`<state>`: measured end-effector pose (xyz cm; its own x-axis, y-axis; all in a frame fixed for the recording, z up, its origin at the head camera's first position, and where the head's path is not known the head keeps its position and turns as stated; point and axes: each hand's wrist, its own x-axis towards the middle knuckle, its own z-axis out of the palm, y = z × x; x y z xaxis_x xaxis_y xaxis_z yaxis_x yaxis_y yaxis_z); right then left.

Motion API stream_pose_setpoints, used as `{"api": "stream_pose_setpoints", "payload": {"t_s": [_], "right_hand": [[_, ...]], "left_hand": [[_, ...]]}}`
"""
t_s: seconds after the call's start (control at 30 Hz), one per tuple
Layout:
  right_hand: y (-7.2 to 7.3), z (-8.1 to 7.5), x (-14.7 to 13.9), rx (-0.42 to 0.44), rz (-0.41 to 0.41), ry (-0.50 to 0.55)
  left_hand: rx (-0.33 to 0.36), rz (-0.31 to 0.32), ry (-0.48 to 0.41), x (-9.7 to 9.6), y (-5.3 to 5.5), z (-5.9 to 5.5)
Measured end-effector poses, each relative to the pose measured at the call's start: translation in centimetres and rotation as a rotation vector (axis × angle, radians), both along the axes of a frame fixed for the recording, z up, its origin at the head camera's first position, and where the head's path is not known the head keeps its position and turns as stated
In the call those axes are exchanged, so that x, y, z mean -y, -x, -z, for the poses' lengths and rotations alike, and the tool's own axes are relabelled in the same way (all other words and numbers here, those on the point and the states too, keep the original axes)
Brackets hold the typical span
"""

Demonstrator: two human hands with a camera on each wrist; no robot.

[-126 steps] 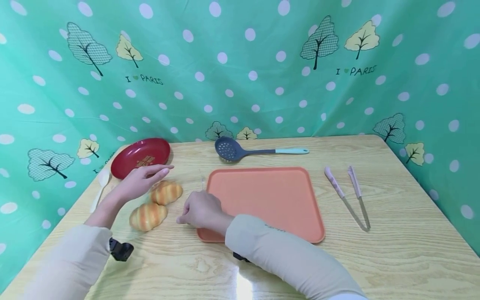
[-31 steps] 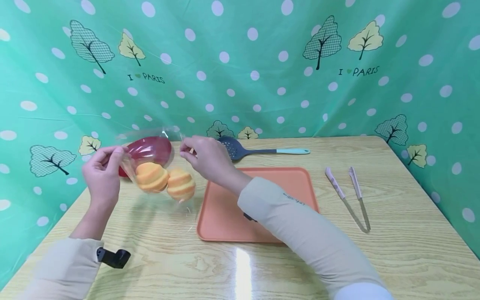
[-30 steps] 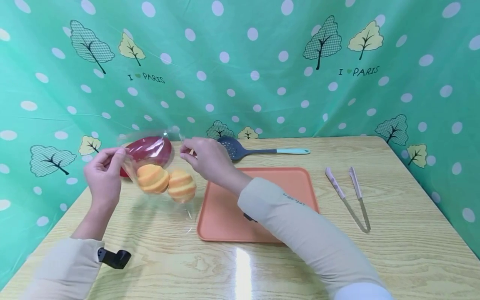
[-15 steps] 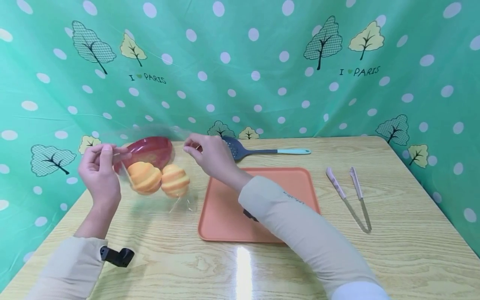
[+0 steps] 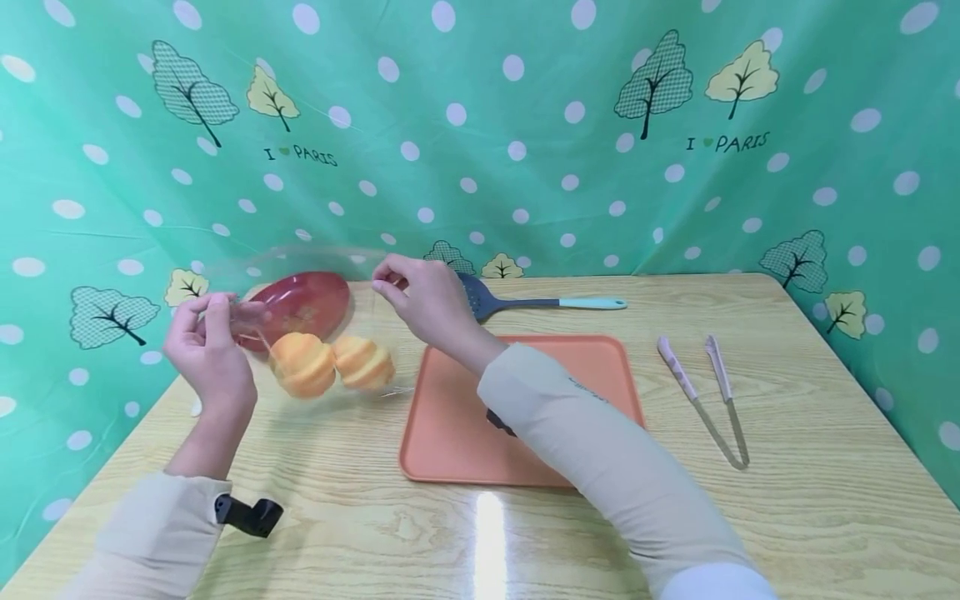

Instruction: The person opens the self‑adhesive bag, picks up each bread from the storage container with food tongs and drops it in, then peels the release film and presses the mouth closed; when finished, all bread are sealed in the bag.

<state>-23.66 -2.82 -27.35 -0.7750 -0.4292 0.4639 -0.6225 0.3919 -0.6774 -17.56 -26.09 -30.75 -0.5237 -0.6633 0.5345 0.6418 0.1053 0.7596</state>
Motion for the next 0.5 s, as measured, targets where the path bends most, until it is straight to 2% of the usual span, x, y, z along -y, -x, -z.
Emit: {"api": "stream_pose_setpoints", "payload": {"t_s": [0.1, 0.27, 0.5], "right_hand": [[0.4, 0.6, -0.5, 0.039, -0.006, -0.004], [0.6, 1.0, -1.1, 0.073, -0.050, -0.041], [0.6, 0.7, -1.6, 0.166, -0.090, -0.014]], "left_hand": [[0.062, -0.016, -0.080, 0.4, -0.1, 0.6], [0.061, 0.052, -0.141, 0.8, -0.3, 1.3], [0.076, 0.145, -0.163, 1.1, -0.5, 0.8]]}}
